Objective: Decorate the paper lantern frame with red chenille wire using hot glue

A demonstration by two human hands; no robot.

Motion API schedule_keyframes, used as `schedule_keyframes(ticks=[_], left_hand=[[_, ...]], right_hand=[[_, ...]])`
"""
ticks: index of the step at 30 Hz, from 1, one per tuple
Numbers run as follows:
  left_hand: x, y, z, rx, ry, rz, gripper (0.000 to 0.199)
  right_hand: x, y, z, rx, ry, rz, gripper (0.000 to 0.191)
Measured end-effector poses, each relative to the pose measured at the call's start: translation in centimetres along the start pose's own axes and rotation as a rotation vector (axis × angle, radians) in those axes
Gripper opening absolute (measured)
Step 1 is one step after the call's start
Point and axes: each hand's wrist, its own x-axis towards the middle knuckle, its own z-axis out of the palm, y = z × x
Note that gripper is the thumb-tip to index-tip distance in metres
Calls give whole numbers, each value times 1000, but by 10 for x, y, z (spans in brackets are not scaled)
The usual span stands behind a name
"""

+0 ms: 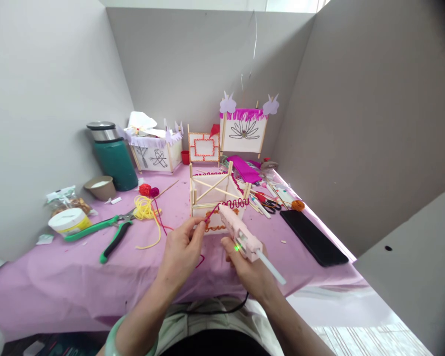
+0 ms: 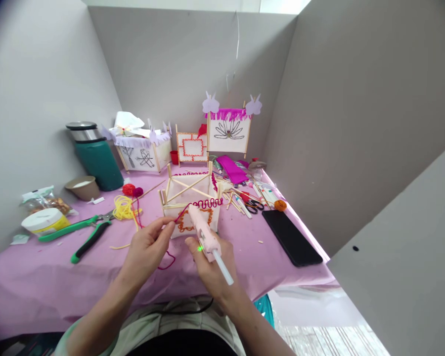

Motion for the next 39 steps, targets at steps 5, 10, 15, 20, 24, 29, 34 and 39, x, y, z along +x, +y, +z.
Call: schedule_keyframes(ticks=[5,10,15,20,24,29,34,39], left_hand=[[0,0,3,15,0,12,28],[2,6,6,-47,15,-46,23],[2,7,13,-299,-24,-184,28],[6,8,19,-358,-49,-179,31],[7,10,22,-339,-46,-162,29],[8,10,25,-299,-56,-154,28],[10,14,24,-327,-51,-185,26],[13,17,22,-398,-21,-215,26]], right_hand=[[3,-4,-6,13,-68,58,37],[5,-7,-14,-10,-141,127,39],[6,-10,-18,-46,-150,145,39],[6,-12,-20,-53,-156,177,38],[6,-16,-22,-40,-162,189,35],[6,-19,-23,-40,-161,182,34],[6,-21,-26,-82,-163,198,37],[6,-25,-31,-131,-199,188,36]])
